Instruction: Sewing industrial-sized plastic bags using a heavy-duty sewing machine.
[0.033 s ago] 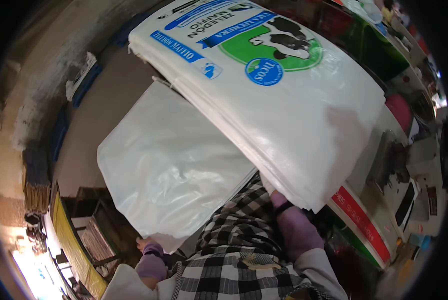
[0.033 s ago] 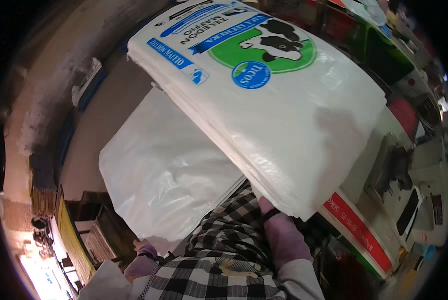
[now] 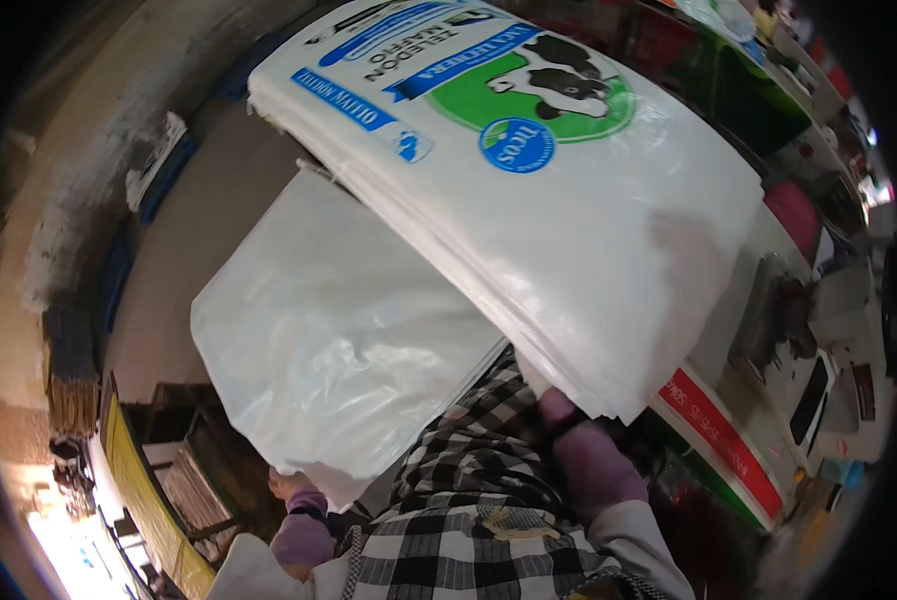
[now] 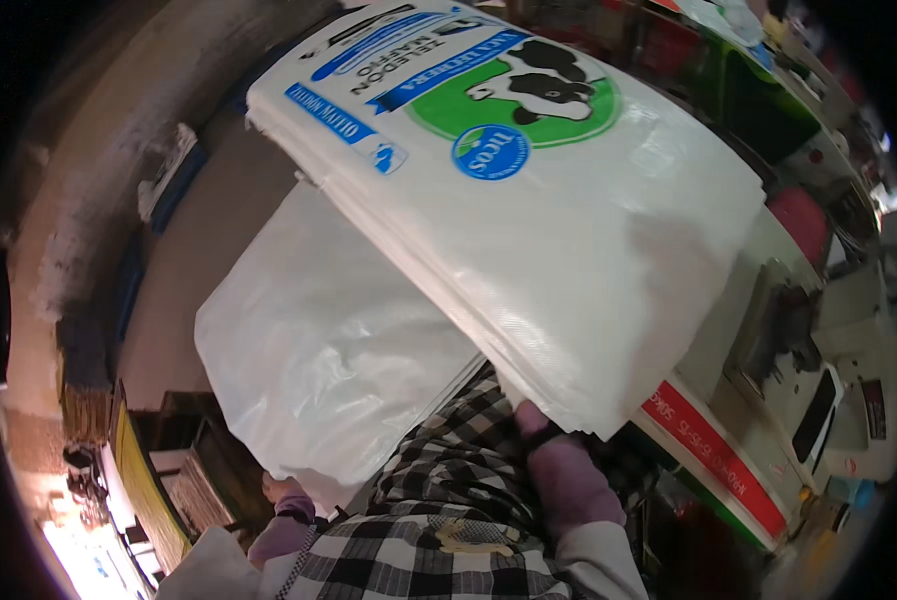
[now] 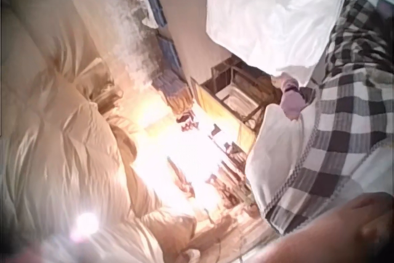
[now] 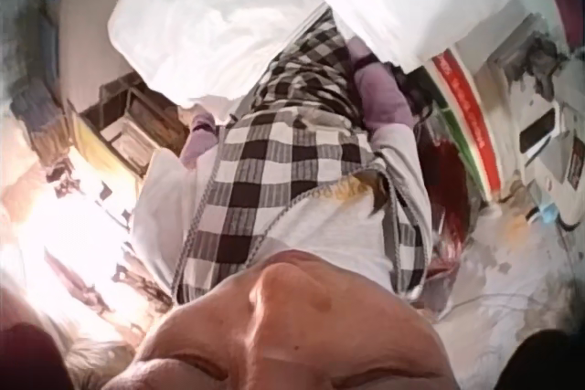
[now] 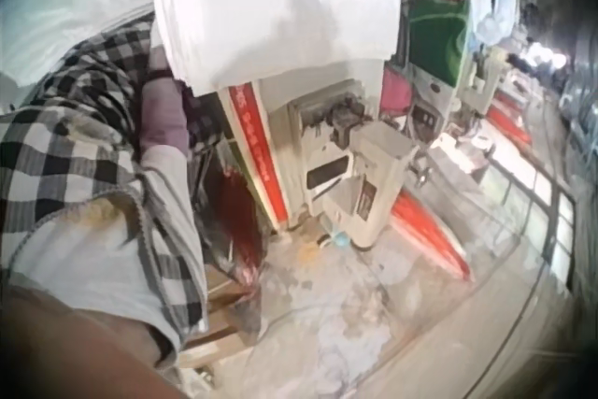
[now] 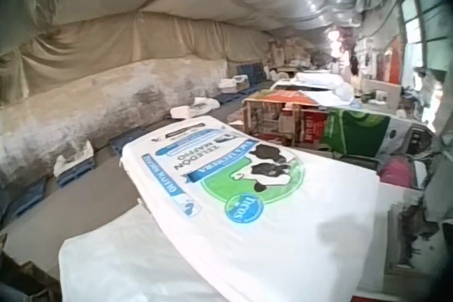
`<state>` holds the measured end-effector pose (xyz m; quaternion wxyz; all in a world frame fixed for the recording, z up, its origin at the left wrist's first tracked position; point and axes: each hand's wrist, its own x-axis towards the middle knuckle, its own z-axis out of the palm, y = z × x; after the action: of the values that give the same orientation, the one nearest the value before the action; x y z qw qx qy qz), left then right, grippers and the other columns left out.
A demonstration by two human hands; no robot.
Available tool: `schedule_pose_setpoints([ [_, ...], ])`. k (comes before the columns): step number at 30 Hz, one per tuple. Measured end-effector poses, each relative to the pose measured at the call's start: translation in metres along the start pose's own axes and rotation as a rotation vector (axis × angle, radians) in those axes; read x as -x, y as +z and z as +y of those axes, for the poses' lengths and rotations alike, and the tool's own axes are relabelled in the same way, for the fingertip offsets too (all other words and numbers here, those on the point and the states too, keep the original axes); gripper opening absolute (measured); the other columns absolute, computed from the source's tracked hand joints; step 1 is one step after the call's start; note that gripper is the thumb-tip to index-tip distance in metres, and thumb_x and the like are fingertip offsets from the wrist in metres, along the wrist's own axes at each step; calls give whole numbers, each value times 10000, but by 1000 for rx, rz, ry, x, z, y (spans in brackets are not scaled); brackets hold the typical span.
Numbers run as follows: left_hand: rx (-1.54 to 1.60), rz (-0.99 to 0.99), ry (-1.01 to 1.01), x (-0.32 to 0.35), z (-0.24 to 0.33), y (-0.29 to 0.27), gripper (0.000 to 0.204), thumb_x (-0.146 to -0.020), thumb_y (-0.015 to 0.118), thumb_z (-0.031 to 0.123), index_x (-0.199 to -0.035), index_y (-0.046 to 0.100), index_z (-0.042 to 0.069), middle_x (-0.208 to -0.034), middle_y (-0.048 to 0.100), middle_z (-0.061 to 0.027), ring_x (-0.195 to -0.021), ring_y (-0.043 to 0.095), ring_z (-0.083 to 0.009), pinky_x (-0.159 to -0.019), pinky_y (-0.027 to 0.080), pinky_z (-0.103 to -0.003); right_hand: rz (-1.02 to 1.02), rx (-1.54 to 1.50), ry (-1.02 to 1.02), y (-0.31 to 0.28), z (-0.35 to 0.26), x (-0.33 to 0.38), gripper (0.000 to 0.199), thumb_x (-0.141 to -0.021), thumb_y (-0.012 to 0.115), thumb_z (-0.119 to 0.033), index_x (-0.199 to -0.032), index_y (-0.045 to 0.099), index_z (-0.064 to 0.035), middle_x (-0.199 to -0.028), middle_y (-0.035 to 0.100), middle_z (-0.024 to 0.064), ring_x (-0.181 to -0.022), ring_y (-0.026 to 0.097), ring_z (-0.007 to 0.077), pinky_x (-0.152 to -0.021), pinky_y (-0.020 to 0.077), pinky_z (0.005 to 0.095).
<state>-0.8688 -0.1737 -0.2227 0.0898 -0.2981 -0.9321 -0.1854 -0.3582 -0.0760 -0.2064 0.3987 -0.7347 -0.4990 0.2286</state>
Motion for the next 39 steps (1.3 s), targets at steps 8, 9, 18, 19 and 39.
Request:
schedule_pose_setpoints([
  [8, 924, -611, 1825, 214, 439, -152, 393, -734, 713, 133, -1121, 643, 109, -1219, 543, -135, -1163, 479, -356, -980, 402, -453, -254, 110, -361, -69, -34, 55, 202, -841, 546, -179, -977, 622, -49, -890, 624, 136, -868, 596, 320, -773, 486, 408],
  [9, 891, -628, 1913, 232, 473, -167, 401, -746, 728, 194, -1117, 624, 85, -1175, 558, -125, -1092, 511, -341, -935, 432, -419, -320, 114, -380, -73, -49, 58, 199, -844, 551, -185, -980, 626, -62, -893, 626, 130, -869, 597, 314, -767, 488, 403],
  [18, 522, -1014, 2065, 263, 558, -139, 180, -758, 723, 187, -781, 687, 12, -689, 664, -121, -624, 654, -276, -590, 513, -324, -239, -67, -249, -214, -113, 78, 173, -840, 603, -168, -988, 638, -86, -933, 643, 98, -858, 622, 287, -770, 502, 380],
  [19, 567, -1123, 1984, 261, 559, -138, 176, -794, 693, 164, -811, 703, -10, -653, 672, -112, -575, 653, -191, -557, 500, -284, 72, 30, -578, -219, -97, 70, 208, -835, 600, -134, -1032, 637, -77, -964, 639, 118, -879, 619, 305, -798, 506, 376],
  [39, 1383, -1180, 1224, 246, 547, -167, 83, -796, 637, 27, -830, 680, -35, -683, 628, -41, -615, 535, -59, -557, 432, -216, 596, 278, -120, -218, -82, -25, 222, -780, 642, -134, -903, 654, 50, -1117, 585, 189, -1115, 500, 324, -970, 385, 410],
])
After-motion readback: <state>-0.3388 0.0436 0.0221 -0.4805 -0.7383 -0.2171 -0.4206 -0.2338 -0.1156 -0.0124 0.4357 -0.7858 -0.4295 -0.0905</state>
